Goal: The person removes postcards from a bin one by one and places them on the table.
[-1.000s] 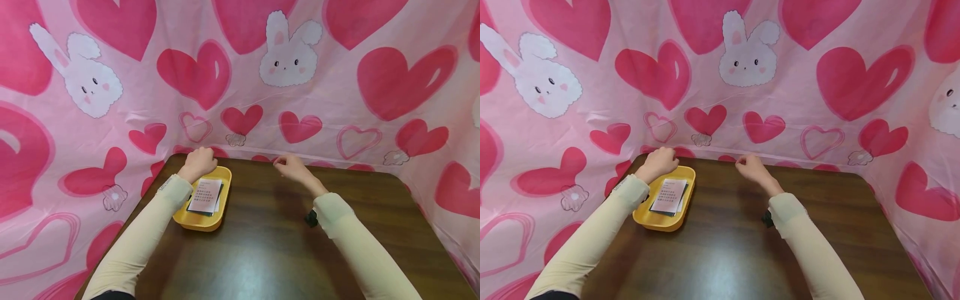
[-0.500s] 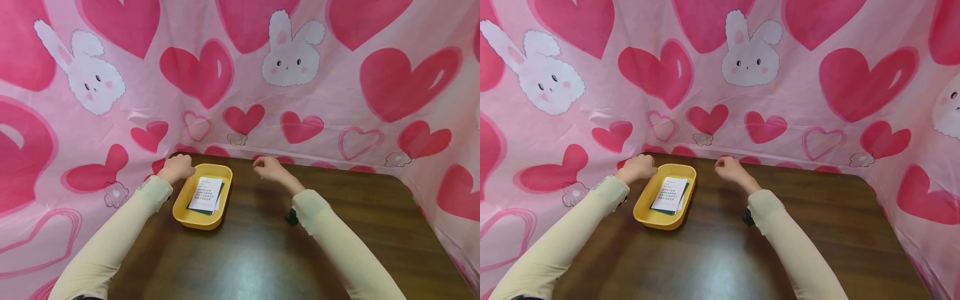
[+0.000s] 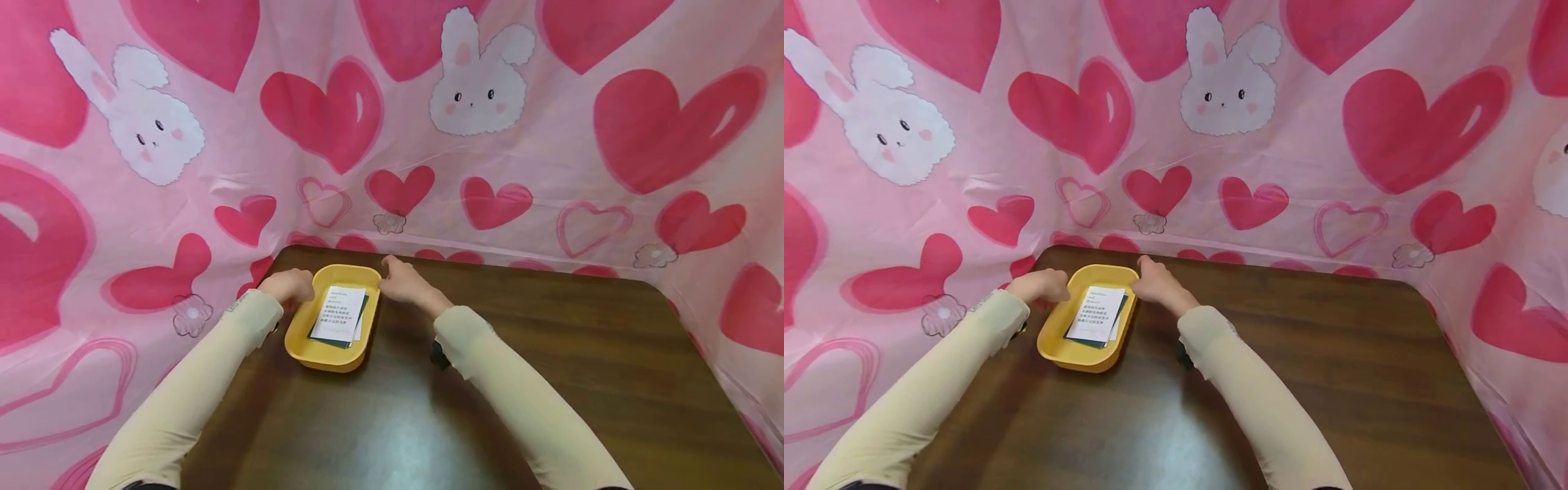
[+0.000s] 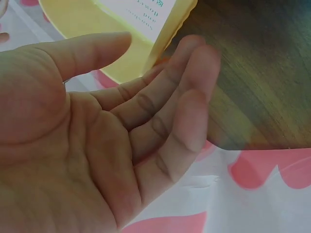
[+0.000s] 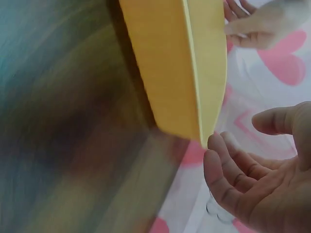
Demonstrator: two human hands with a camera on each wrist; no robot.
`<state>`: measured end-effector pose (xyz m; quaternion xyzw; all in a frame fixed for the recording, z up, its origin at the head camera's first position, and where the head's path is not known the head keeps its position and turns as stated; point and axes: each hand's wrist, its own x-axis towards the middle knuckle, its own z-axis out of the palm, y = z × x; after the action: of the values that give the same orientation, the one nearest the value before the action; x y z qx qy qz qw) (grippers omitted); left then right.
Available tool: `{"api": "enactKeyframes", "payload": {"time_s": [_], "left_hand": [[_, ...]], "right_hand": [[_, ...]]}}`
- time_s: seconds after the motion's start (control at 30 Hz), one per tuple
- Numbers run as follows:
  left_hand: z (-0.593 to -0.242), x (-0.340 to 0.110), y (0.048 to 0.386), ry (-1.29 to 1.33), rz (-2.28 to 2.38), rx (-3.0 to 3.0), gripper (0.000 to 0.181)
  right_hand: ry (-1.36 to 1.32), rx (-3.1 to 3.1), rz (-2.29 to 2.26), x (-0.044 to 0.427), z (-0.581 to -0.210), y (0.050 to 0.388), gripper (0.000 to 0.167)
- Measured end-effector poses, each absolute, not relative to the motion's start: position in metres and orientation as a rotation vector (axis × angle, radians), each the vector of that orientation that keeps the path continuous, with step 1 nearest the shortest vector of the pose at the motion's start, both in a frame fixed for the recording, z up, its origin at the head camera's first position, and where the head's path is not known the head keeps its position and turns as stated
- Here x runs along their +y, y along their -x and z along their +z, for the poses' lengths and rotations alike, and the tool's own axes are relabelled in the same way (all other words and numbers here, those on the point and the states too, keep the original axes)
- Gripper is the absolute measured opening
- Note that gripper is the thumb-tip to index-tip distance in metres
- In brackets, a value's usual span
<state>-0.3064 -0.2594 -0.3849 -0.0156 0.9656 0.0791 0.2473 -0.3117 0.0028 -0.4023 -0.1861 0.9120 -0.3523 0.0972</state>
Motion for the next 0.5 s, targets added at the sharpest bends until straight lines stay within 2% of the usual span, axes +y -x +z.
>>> {"api": "enactKeyframes", "payload": {"time_s": [0.2,0.33,0.43,0.5], "left_hand": [[-0.383,-0.258,0.307,0.133,0.34,2.576,0.027],[-0.385,-0.256,0.309,0.129,0.319,2.561,0.028],[-0.387,-0.258,0.312,0.132,0.283,2.561,0.028],[-0.388,-0.259,0.313,0.136,0.283,2.558,0.029]], "right_hand": [[0.479,2.617,-1.146,-0.025,-0.404,0.306,0.057],[0.36,2.55,-1.182,-0.04,-0.405,0.303,0.058],[0.245,2.511,-1.177,-0.054,-0.403,0.303,0.046],[0.161,2.488,-1.186,-0.063,-0.402,0.302,0.031]]}}
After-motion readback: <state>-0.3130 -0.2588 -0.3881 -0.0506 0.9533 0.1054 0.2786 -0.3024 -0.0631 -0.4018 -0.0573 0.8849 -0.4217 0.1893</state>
